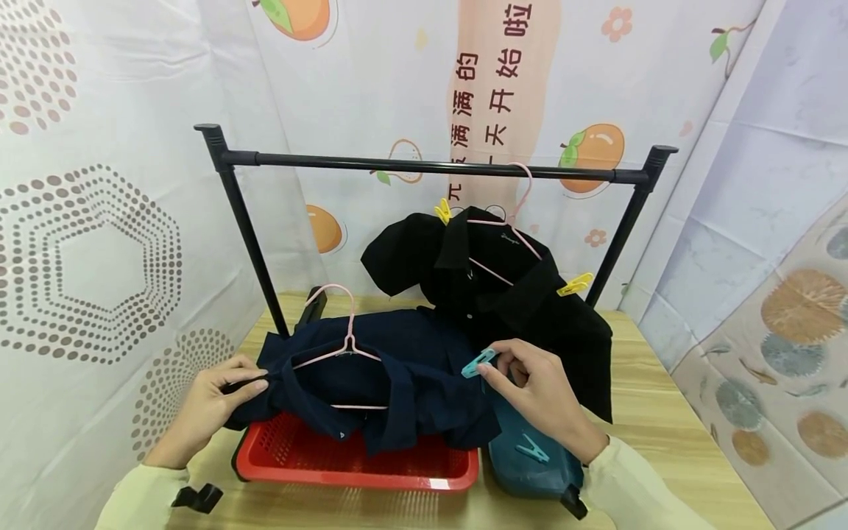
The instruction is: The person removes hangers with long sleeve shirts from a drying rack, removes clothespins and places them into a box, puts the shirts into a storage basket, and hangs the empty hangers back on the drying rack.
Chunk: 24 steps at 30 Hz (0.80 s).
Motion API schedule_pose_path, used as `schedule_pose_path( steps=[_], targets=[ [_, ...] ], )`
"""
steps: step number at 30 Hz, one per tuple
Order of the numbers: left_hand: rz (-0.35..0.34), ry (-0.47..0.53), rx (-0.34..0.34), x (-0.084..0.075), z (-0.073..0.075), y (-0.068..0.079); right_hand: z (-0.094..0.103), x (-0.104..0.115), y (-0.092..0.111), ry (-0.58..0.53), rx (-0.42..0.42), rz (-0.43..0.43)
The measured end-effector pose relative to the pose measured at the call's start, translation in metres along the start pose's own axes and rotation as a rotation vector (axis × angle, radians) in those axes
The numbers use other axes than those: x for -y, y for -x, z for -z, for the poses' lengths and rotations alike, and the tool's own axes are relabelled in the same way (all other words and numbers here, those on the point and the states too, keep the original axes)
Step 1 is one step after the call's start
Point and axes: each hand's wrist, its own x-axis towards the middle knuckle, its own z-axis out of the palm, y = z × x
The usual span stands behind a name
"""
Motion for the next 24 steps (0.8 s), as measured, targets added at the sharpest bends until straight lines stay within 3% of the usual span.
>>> schedule_pose_path(
  steps=[24],
  targets=[
    [-0.01, 0.006, 0.004, 0.001, 0.001, -0.002, 0.01, -0.022, 0.019, 0.038, -0.003, -0.122]
  ],
)
